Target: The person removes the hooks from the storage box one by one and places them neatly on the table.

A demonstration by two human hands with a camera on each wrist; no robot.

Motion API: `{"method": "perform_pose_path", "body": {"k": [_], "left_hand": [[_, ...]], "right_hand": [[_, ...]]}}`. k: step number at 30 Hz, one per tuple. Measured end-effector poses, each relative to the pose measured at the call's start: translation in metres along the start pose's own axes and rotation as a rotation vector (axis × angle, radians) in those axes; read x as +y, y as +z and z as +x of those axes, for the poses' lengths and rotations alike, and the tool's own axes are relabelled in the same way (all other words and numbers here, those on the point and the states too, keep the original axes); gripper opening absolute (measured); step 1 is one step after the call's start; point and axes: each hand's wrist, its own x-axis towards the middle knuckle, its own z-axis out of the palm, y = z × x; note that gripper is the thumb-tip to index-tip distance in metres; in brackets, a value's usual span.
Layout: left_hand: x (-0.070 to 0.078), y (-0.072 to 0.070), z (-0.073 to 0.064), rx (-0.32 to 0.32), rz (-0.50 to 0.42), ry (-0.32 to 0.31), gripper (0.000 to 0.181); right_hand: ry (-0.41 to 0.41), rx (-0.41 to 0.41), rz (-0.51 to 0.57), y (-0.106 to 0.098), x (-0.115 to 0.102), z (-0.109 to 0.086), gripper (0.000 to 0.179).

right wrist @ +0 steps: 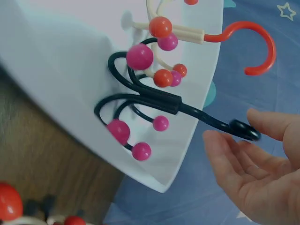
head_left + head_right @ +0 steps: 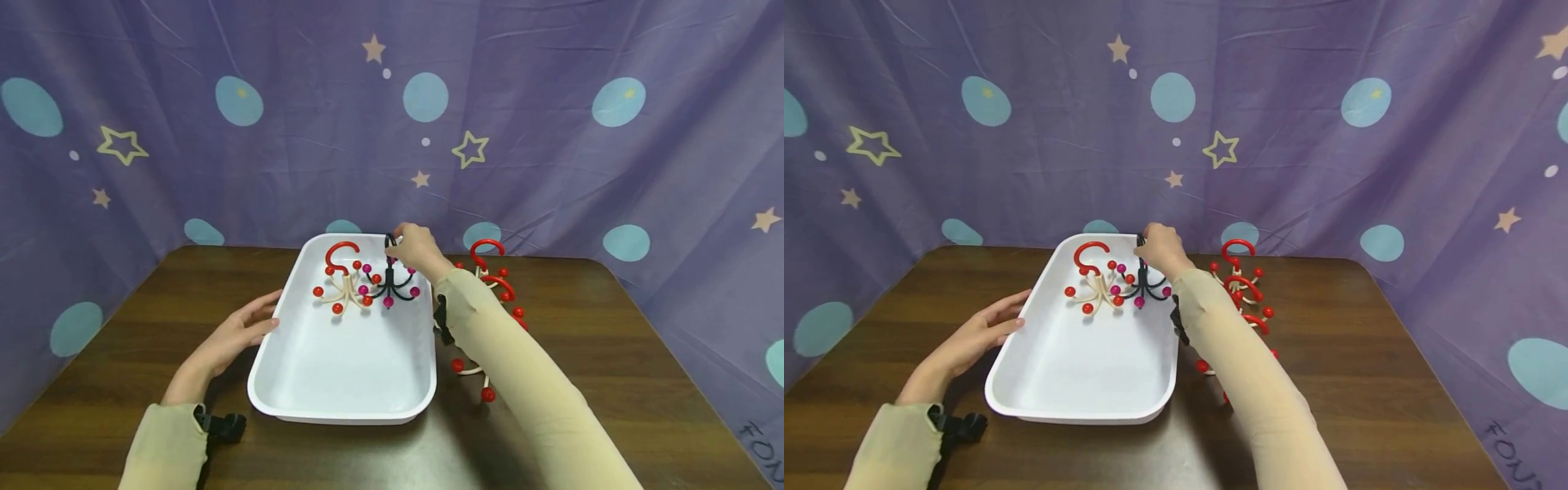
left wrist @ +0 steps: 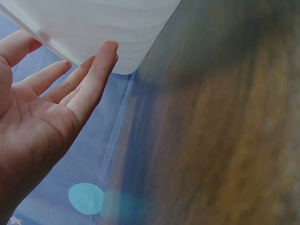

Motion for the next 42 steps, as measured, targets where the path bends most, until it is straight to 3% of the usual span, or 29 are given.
{"method": "perform_pose_path", "body": {"k": [6, 20, 26, 42], "left_hand": [[-0.002, 0.001, 0.001, -0.005, -0.014, 0.013, 0.061], [-0.002, 0.001, 0.001, -0.012, -0.016, 0.011, 0.06], [0.0, 0.0, 0.002, -0.018, -0.016, 0.018, 0.061], [0.0, 0.0, 0.001, -0.005, 0.003, 0.01, 0.061]], "right_hand": [[-0.006, 0.03, 0.072, 0.007, 0.001, 0.003, 0.042], [-0.087, 0.119, 0.014, 0.004, 0.0, 0.004, 0.029], [-0.065, 0.109, 0.023, -0.003, -0.004, 0.005, 0.03], [-0.129, 0.147, -0.004, -0.033, -0.012, 0.003, 0.03]]}}
